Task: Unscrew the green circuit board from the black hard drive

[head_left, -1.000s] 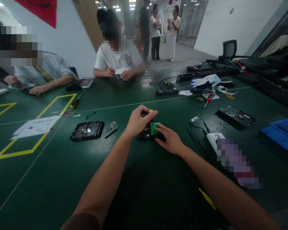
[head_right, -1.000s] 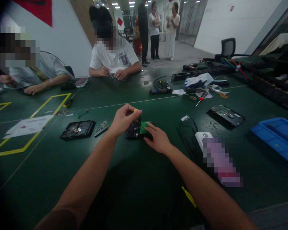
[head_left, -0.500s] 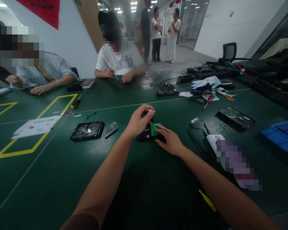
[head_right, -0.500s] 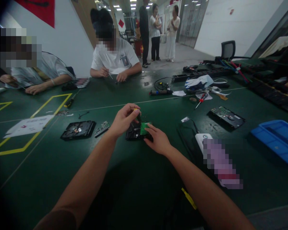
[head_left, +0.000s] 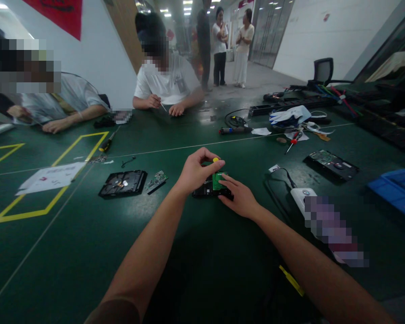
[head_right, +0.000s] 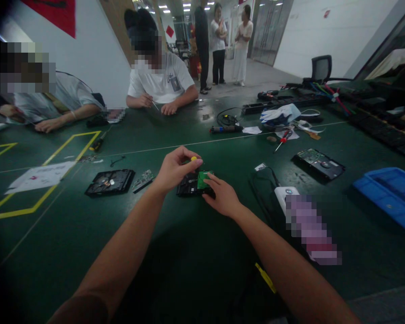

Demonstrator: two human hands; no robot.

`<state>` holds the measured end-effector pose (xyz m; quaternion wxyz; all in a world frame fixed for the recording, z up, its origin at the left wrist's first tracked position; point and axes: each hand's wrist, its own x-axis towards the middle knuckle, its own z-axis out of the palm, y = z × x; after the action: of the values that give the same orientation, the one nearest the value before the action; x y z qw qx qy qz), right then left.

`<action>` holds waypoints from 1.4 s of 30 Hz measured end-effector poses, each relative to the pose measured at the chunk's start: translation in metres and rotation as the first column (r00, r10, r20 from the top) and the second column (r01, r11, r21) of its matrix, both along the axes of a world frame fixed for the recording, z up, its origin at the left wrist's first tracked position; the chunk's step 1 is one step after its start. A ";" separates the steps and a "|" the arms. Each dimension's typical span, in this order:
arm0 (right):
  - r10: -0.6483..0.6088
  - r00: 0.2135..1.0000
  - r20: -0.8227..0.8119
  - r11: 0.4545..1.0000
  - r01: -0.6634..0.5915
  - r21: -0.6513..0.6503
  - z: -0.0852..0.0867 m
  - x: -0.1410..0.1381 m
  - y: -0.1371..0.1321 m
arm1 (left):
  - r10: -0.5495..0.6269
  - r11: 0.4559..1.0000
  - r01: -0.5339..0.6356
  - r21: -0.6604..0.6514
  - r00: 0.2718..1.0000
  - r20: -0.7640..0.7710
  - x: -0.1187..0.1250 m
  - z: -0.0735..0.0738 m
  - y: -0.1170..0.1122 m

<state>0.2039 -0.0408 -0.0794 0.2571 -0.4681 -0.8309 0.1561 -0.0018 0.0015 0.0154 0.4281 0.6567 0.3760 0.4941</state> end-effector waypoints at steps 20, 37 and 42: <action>0.019 1.000 -0.010 1.000 -0.019 0.006 0.000 0.001 0.000 | -0.059 0.993 0.072 -0.096 0.989 0.135 -0.001 0.001 0.003; 0.017 1.000 -0.005 1.000 -0.017 0.006 0.000 0.000 0.000 | -0.088 0.991 0.101 -0.092 0.987 0.132 -0.005 0.003 0.004; 0.019 1.000 -0.017 1.000 -0.019 0.001 0.000 0.001 0.000 | -0.161 0.973 0.191 -0.128 0.964 0.213 0.000 0.000 0.004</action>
<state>0.2046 -0.0407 -0.0790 0.2631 -0.4588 -0.8331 0.1620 -0.0018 0.0055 0.0155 0.5535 0.6008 0.3062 0.4888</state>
